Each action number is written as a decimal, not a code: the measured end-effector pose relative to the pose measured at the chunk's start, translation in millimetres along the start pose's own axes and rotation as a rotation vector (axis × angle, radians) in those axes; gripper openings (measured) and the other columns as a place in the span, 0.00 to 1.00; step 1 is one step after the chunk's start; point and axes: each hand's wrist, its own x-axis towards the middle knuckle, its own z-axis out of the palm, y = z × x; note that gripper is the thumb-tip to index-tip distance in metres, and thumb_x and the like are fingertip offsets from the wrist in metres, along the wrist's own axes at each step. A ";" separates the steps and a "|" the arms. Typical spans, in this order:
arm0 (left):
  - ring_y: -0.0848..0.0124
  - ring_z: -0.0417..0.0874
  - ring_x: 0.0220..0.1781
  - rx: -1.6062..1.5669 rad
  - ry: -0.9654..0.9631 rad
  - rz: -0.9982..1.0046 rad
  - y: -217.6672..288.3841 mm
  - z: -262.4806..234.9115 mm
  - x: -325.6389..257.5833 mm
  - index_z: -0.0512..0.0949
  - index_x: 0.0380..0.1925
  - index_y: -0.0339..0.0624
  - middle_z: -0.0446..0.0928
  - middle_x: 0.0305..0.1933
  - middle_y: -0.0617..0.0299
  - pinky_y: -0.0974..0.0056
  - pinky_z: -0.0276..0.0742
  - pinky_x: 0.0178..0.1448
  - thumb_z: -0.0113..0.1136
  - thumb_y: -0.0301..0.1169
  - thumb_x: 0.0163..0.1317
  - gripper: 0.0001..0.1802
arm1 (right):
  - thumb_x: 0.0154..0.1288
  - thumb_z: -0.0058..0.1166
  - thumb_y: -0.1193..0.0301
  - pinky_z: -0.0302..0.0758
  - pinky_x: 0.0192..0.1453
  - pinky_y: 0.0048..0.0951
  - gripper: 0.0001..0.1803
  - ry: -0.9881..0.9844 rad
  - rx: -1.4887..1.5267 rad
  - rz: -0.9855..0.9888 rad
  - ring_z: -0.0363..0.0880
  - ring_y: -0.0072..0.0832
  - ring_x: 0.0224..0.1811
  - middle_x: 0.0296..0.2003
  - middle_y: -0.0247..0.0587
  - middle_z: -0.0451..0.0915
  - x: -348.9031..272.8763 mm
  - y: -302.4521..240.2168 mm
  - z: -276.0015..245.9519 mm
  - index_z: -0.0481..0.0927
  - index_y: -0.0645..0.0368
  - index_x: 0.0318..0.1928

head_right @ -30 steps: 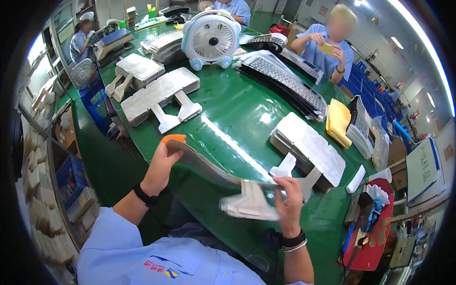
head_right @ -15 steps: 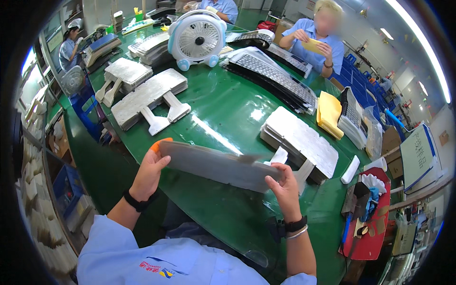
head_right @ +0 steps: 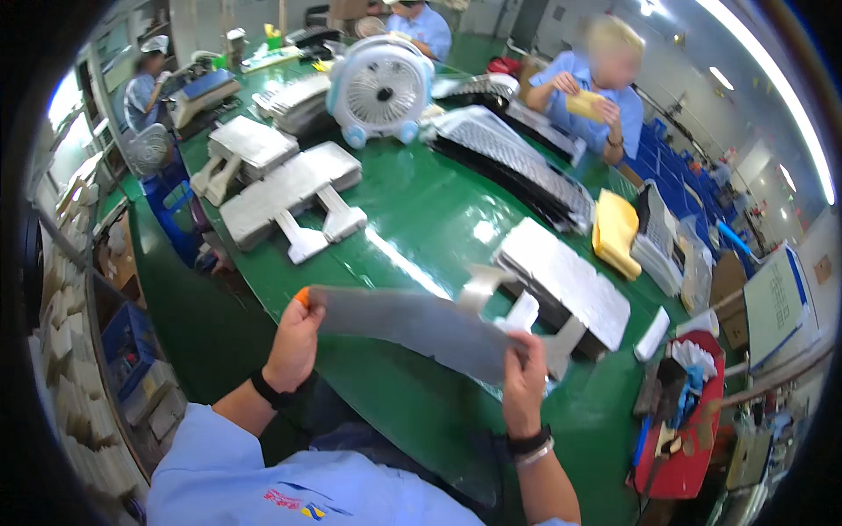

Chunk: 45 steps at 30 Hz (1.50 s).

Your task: Soldering electronic connections on flexible keyboard membrane circuits at an industrial workbench.

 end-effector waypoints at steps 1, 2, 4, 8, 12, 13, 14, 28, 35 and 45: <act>0.74 0.70 0.57 -0.036 0.008 0.039 -1.7 -2.9 -0.1 0.67 0.53 0.37 0.72 0.53 0.60 0.68 0.61 0.64 0.42 0.22 0.68 0.15 | 0.66 0.46 0.80 0.67 0.43 0.18 0.11 0.014 0.004 -0.071 0.70 0.17 0.38 0.37 0.30 0.73 -1.5 4.4 -2.6 0.72 0.60 0.48; 0.75 0.71 0.55 -0.077 0.005 0.078 -5.3 -4.3 2.1 0.69 0.51 0.37 0.73 0.52 0.61 0.69 0.63 0.63 0.42 0.23 0.68 0.13 | 0.65 0.46 0.81 0.67 0.43 0.18 0.11 0.037 0.002 -0.144 0.70 0.17 0.38 0.35 0.30 0.73 -3.2 7.9 -6.9 0.72 0.60 0.48; 0.76 0.72 0.53 -0.080 0.026 0.015 -6.4 4.4 3.9 0.70 0.50 0.36 0.74 0.50 0.62 0.69 0.64 0.61 0.44 0.24 0.69 0.12 | 0.63 0.50 0.81 0.69 0.41 0.21 0.10 -0.029 -0.017 -0.091 0.71 0.20 0.36 0.34 0.32 0.74 -9.4 3.6 -19.8 0.73 0.61 0.45; 0.77 0.71 0.53 0.016 0.037 -0.066 -13.5 -12.6 1.2 0.70 0.51 0.36 0.73 0.49 0.64 0.70 0.64 0.61 0.45 0.25 0.69 0.13 | 0.52 0.61 0.78 0.73 0.37 0.29 0.08 -0.186 -0.384 -0.250 0.79 0.33 0.32 0.29 0.43 0.79 -4.2 -12.3 -20.0 0.79 0.62 0.36; 0.77 0.71 0.52 0.061 0.010 -0.061 -23.1 -18.9 5.7 0.70 0.52 0.36 0.73 0.49 0.64 0.71 0.64 0.60 0.46 0.25 0.69 0.13 | 0.54 0.60 0.72 0.75 0.32 0.31 0.07 -0.438 -0.639 -0.423 0.79 0.34 0.29 0.28 0.38 0.78 0.9 -32.2 -10.6 0.81 0.57 0.34; 0.77 0.72 0.52 0.066 0.001 -0.024 -20.6 -15.0 6.0 0.70 0.51 0.36 0.74 0.48 0.64 0.71 0.64 0.60 0.45 0.25 0.69 0.12 | 0.55 0.60 0.69 0.75 0.31 0.31 0.06 -0.526 -0.764 -0.534 0.79 0.34 0.29 0.26 0.36 0.78 0.4 -32.7 -8.6 0.81 0.55 0.34; 0.77 0.72 0.52 0.067 0.004 -0.022 -16.9 -14.2 5.5 0.70 0.51 0.36 0.74 0.48 0.64 0.71 0.64 0.60 0.45 0.25 0.69 0.12 | 0.55 0.60 0.69 0.75 0.31 0.31 0.06 -0.527 -0.762 -0.536 0.79 0.34 0.29 0.26 0.36 0.78 0.1 -35.3 -7.7 0.81 0.55 0.34; 0.75 0.69 0.57 0.242 -0.148 -0.033 22.7 -36.7 17.6 0.56 0.65 0.37 0.70 0.56 0.60 0.68 0.63 0.63 0.50 0.23 0.66 0.28 | 0.54 0.54 0.73 0.67 0.27 0.35 0.12 -0.727 -0.494 -0.360 0.74 0.35 0.22 0.20 0.47 0.72 -5.7 -33.2 -4.7 0.77 0.60 0.41; 0.64 0.73 0.55 0.026 0.075 -0.242 -13.5 -36.2 -73.4 0.50 0.65 0.43 0.66 0.54 0.55 0.60 0.74 0.56 0.53 0.34 0.67 0.31 | 0.70 0.46 0.68 0.76 0.44 0.27 0.18 -0.486 0.403 0.765 0.78 0.25 0.39 0.43 0.40 0.78 -44.0 -12.8 51.4 0.69 0.70 0.53; 0.66 0.74 0.59 -0.205 -0.131 -0.426 6.5 -22.6 -57.4 0.55 0.64 0.40 0.69 0.59 0.54 0.60 0.69 0.64 0.46 0.22 0.65 0.27 | 0.73 0.43 0.66 0.74 0.51 0.25 0.19 -0.614 0.644 0.920 0.75 0.24 0.49 0.49 0.41 0.76 -96.6 -24.4 101.5 0.67 0.66 0.57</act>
